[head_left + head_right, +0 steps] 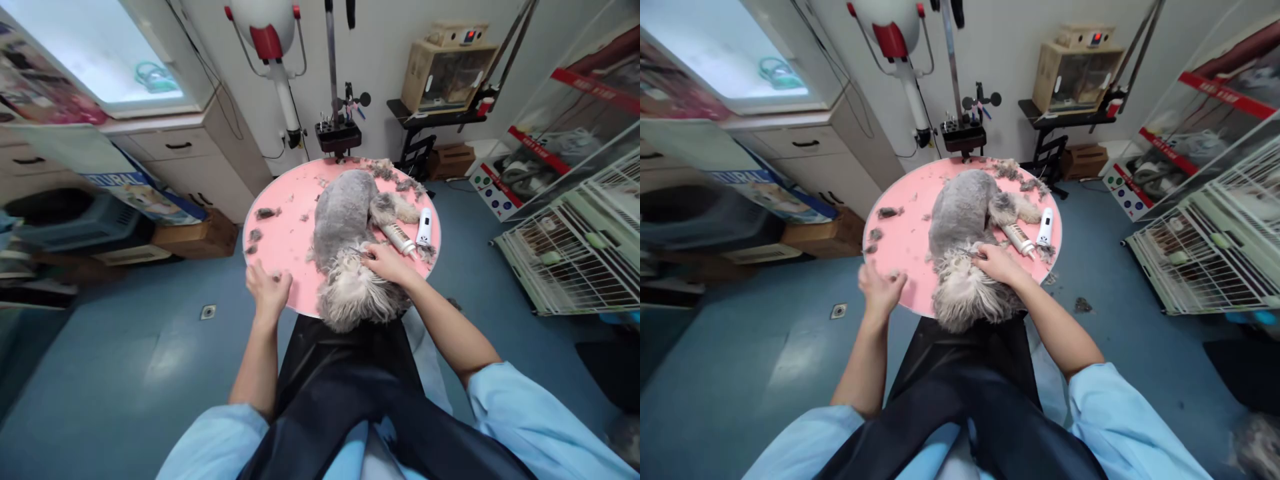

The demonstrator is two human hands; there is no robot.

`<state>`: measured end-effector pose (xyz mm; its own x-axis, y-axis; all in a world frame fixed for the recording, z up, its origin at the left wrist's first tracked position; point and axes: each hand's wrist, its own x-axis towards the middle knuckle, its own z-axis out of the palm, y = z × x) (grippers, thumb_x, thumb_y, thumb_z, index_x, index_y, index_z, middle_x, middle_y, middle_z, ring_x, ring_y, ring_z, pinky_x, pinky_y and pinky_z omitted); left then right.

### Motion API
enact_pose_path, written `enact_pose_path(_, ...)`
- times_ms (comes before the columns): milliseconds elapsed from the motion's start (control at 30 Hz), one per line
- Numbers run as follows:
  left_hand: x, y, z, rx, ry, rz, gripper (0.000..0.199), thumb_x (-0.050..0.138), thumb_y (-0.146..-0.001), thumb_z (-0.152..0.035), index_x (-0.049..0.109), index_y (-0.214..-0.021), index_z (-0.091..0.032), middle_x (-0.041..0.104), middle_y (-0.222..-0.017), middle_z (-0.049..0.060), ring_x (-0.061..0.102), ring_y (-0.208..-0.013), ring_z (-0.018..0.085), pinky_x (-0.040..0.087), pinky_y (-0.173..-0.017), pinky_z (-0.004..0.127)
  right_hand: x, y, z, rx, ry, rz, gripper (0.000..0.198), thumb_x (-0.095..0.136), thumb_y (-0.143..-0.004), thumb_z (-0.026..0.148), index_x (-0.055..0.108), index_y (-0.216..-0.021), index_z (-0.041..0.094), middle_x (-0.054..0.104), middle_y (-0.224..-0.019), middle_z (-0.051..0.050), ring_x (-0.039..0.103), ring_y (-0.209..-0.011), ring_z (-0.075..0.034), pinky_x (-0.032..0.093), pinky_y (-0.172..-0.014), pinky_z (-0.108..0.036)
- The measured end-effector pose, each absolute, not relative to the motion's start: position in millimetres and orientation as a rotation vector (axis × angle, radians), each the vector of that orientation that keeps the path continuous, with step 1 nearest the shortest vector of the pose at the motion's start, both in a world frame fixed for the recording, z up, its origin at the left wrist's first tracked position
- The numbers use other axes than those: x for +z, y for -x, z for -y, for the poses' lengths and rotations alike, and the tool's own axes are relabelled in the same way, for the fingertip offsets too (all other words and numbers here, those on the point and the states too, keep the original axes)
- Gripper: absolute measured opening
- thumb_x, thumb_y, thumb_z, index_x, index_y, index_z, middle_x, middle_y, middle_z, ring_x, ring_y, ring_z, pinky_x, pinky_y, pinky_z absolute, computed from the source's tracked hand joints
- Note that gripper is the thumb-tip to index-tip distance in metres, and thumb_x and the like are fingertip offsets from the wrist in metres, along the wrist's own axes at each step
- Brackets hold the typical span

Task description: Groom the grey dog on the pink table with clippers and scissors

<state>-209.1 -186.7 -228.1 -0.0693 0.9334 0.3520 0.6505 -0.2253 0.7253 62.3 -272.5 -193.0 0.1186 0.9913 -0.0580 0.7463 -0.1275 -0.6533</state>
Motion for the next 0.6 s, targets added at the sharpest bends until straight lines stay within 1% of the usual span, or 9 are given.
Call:
enact_pose_path(67,-203,207,204,1.404,-1.941,-1.583,0.016,0.063,-0.077,-0.029,0.061,-0.087,-0.017,0.066,-0.103,0.01,0.06,-0.112,0.025,0.047,-0.1,0.042,-193,-52,276,0.7,1.934,1.636,0.015,0.055,-0.085,0.026,0.055,-0.074,0.017,0.061,-0.075,-0.002,0.053,-0.071,-0.015,0.032,-0.063,-0.025)
enact_pose_path(100,-194,198,218,1.454,-1.972,-1.4,0.013,0.053,-0.087,-0.027,0.061,-0.084,-0.018,0.068,-0.102,0.008,0.062,-0.11,0.022,0.047,-0.101,0.041,-193,-46,277,0.703,1.934,1.614,0.015,0.055,-0.085,0.026,0.055,-0.073,0.017,0.06,-0.074,-0.001,0.053,-0.071,-0.015,0.032,-0.063,-0.025)
enact_pose_path(167,-188,167,247,1.388,-2.06,-0.997,0.026,0.039,-0.096,-0.025,0.062,-0.084,-0.02,0.071,-0.094,0.006,0.067,-0.101,0.019,0.05,-0.097,0.04,-198,-37,280,0.712,1.921,1.551,0.017,0.055,-0.084,0.028,0.053,-0.07,0.018,0.058,-0.069,0.001,0.051,-0.068,-0.015,0.03,-0.062,-0.025)
enact_pose_path(233,-200,133,269,1.313,-2.108,-0.929,0.02,0.041,-0.096,-0.022,0.061,-0.099,-0.02,0.073,-0.099,0.007,0.066,-0.108,0.019,0.05,-0.096,0.041,-204,-32,282,0.752,1.864,1.473,0.021,0.055,-0.083,0.031,0.051,-0.066,0.019,0.053,-0.064,0.003,0.048,-0.064,-0.014,0.03,-0.06,-0.025)
enact_pose_path(300,-223,111,275,1.44,-2.142,-0.978,0.013,0.043,-0.095,-0.018,0.055,-0.099,-0.02,0.074,-0.093,0.006,0.067,-0.109,0.02,0.042,-0.106,0.049,-210,-31,283,0.835,1.76,1.413,0.026,0.055,-0.082,0.036,0.049,-0.063,0.019,0.048,-0.06,0.004,0.044,-0.061,-0.013,0.03,-0.058,-0.025)
enact_pose_path(400,-259,110,263,1.492,-2.192,-0.997,0.005,0.053,-0.091,-0.025,0.051,-0.092,-0.021,0.073,-0.112,0.012,0.057,-0.125,0.023,0.036,-0.11,0.055,-216,-34,284,0.963,1.634,1.392,0.033,0.054,-0.081,0.044,0.046,-0.061,0.02,0.041,-0.058,0.006,0.039,-0.059,-0.012,0.029,-0.057,-0.024)
enact_pose_path(467,-274,122,249,1.42,-2.25,-0.987,0.014,0.06,-0.087,-0.033,0.055,-0.089,-0.02,0.065,-0.129,0.015,0.045,-0.138,0.027,0.033,-0.112,0.057,-218,-35,286,0.996,1.606,1.382,0.033,0.054,-0.081,0.046,0.047,-0.062,0.02,0.039,-0.059,0.006,0.038,-0.06,-0.011,0.028,-0.056,-0.025)
enact_pose_path(533,-281,133,236,1.33,-2.301,-1.009,0.026,0.069,-0.081,-0.042,0.063,-0.091,-0.019,0.047,-0.148,0.016,0.03,-0.147,0.033,0.029,-0.115,0.06,-220,-33,287,0.986,1.601,1.344,0.032,0.054,-0.081,0.046,0.048,-0.064,0.019,0.041,-0.06,0.005,0.038,-0.06,-0.012,0.029,-0.057,-0.025)
enact_pose_path(600,-281,138,224,1.228,-2.327,-1.008,0.041,0.076,-0.073,-0.048,0.068,-0.1,-0.018,0.03,-0.157,0.016,0.024,-0.148,0.037,0.03,-0.115,0.058,-222,-32,289,0.975,1.58,1.269,0.032,0.054,-0.08,0.047,0.049,-0.065,0.019,0.043,-0.061,0.005,0.039,-0.06,-0.012,0.03,-0.057,-0.025)
